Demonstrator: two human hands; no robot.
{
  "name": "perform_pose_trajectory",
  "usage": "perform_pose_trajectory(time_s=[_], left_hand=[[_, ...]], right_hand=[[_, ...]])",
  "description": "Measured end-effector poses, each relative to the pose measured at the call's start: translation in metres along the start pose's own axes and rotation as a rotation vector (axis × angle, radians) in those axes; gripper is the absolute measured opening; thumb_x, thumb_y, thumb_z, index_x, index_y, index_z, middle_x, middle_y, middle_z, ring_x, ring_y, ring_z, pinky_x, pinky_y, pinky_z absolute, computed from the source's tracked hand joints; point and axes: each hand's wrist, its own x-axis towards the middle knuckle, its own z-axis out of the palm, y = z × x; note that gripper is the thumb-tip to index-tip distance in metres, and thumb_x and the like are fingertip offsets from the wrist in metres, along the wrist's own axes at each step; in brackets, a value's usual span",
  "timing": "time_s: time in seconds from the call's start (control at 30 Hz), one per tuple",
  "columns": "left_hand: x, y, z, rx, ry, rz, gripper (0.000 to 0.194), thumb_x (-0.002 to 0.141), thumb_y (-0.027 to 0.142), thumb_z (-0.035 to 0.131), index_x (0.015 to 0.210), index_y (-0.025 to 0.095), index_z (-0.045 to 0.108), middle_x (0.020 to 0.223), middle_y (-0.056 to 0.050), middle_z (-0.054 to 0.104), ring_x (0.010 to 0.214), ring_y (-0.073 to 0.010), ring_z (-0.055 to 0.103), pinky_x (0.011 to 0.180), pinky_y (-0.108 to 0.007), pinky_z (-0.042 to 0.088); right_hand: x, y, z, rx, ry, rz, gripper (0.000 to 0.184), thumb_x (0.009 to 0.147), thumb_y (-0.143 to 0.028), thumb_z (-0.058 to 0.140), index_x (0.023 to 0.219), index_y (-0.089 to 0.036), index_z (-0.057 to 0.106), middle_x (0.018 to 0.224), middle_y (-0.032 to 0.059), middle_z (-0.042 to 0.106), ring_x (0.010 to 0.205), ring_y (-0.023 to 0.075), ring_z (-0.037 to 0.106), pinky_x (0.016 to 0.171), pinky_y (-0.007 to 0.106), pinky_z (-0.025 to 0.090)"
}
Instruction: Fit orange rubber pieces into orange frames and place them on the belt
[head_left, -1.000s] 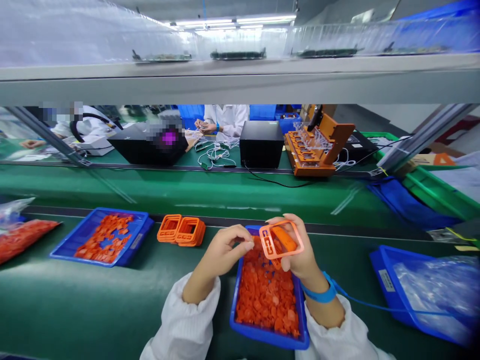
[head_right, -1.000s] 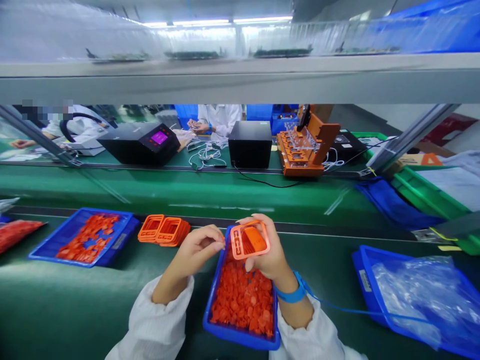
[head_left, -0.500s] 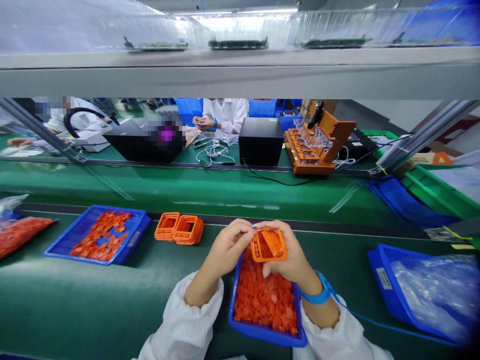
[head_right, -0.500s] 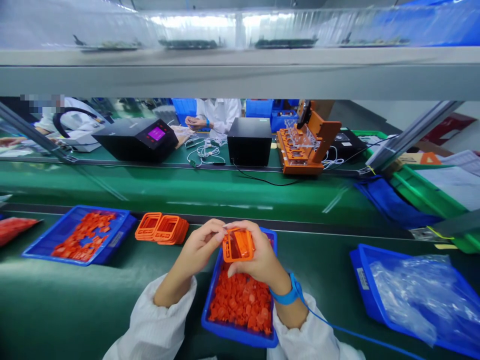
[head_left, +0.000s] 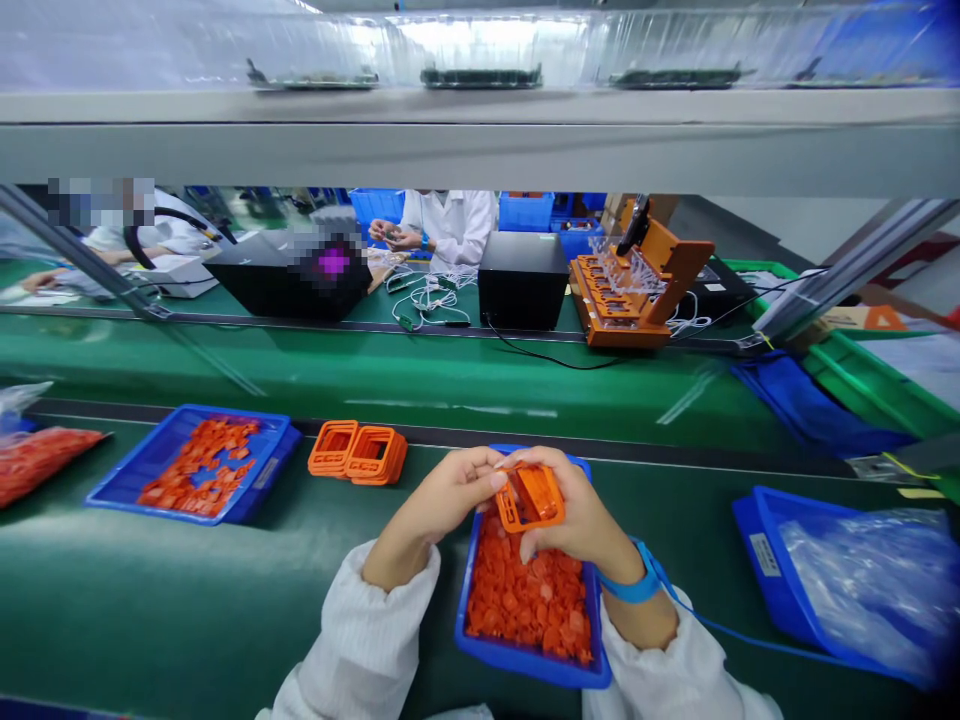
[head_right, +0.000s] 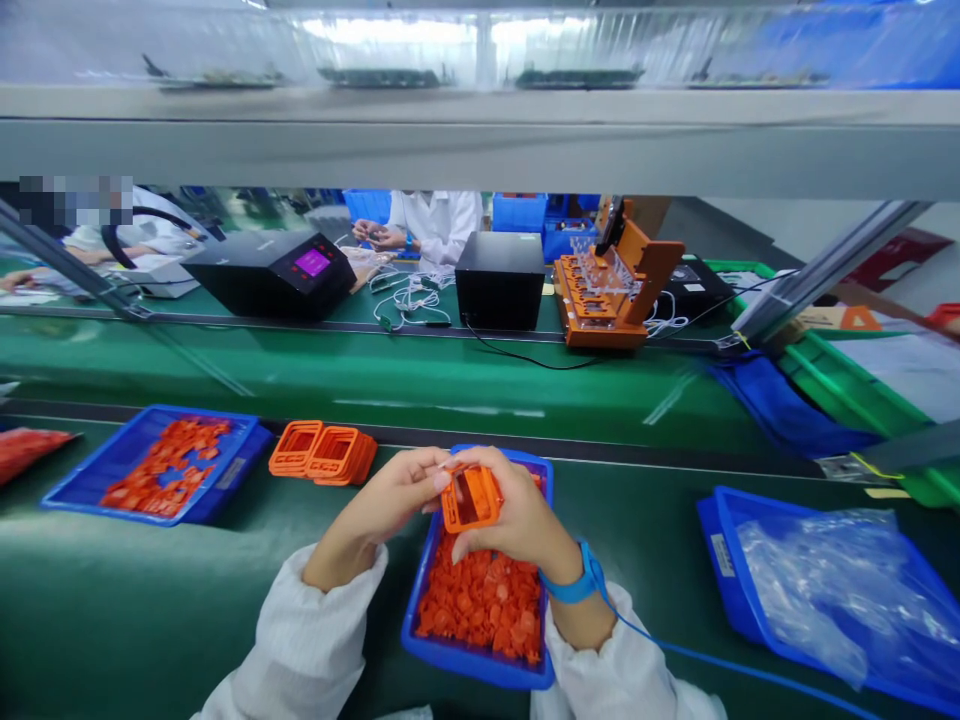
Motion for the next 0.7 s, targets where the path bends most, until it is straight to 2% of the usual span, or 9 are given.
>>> perform_pose_trajectory(time_s=[0.13, 0.23, 0.3, 0.37, 0.47, 0.57, 0.7], left_hand=[[-0.001, 0.0, 0.002, 0.018, 0.04, 0.068, 0.044, 0.085, 0.05, 0.089, 0.089, 0.011, 0.069, 0.074, -0.002, 0.068, 0.065, -0.0108, 0.06, 0.065, -0.022, 0.046], [-0.003, 0.0, 0.005, 0.018, 0.063, 0.112, 0.038, 0.092, 0.047, 0.085, 0.1, 0.012, 0.072, 0.079, -0.003, 0.073, 0.069, -0.0117, 0.066, 0.07, -0.023, 0.052], [-0.007, -0.001, 0.008, -0.021, 0.043, 0.165, 0.037, 0.093, 0.044, 0.084, 0.112, 0.014, 0.073, 0.092, -0.007, 0.078, 0.082, -0.0146, 0.073, 0.078, -0.025, 0.057], [-0.012, -0.001, 0.013, -0.065, -0.022, 0.244, 0.051, 0.084, 0.034, 0.093, 0.127, 0.019, 0.071, 0.114, -0.01, 0.079, 0.101, -0.0193, 0.077, 0.089, -0.028, 0.06], [-0.02, 0.0, 0.027, -0.054, -0.08, 0.378, 0.086, 0.068, 0.013, 0.101, 0.143, 0.03, 0.065, 0.139, -0.009, 0.073, 0.122, -0.0235, 0.074, 0.102, -0.03, 0.059], [-0.025, 0.001, 0.041, -0.002, -0.032, 0.456, 0.089, 0.07, 0.008, 0.098, 0.147, 0.035, 0.063, 0.137, -0.006, 0.074, 0.121, -0.0211, 0.074, 0.102, -0.027, 0.058], [-0.025, 0.003, 0.047, -0.01, -0.034, 0.449, 0.083, 0.074, 0.01, 0.097, 0.146, 0.035, 0.064, 0.128, -0.005, 0.077, 0.109, -0.0186, 0.076, 0.094, -0.024, 0.06]], right_hand=[[-0.001, -0.001, 0.002, 0.003, 0.006, -0.009, 0.09, 0.062, -0.061, 0.102, 0.141, -0.039, 0.064, 0.133, 0.0065, 0.069, 0.121, 0.0309, 0.069, 0.105, 0.042, 0.055], [0.0, -0.005, 0.006, 0.085, 0.054, -0.037, 0.09, 0.063, -0.055, 0.103, 0.142, -0.041, 0.063, 0.136, 0.0052, 0.069, 0.125, 0.0284, 0.068, 0.107, 0.04, 0.055], [0.001, -0.009, 0.012, 0.193, 0.11, -0.079, 0.087, 0.065, -0.052, 0.103, 0.142, -0.042, 0.062, 0.137, 0.0038, 0.07, 0.127, 0.0254, 0.069, 0.108, 0.037, 0.057], [0.002, -0.015, 0.018, 0.307, 0.194, -0.129, 0.086, 0.066, -0.052, 0.101, 0.141, -0.043, 0.062, 0.139, 0.0033, 0.069, 0.129, 0.0238, 0.069, 0.109, 0.035, 0.058], [0.0, -0.023, 0.026, 0.393, 0.299, -0.177, 0.086, 0.065, -0.052, 0.101, 0.141, -0.041, 0.062, 0.137, 0.0037, 0.07, 0.13, 0.0238, 0.069, 0.112, 0.036, 0.058], [-0.002, -0.026, 0.03, 0.415, 0.325, -0.19, 0.088, 0.061, -0.053, 0.101, 0.14, -0.04, 0.062, 0.134, 0.0041, 0.072, 0.127, 0.0235, 0.071, 0.111, 0.036, 0.059], [-0.001, -0.026, 0.032, 0.429, 0.355, -0.212, 0.089, 0.06, -0.056, 0.1, 0.14, -0.04, 0.063, 0.132, 0.004, 0.074, 0.125, 0.0226, 0.072, 0.109, 0.034, 0.06]])
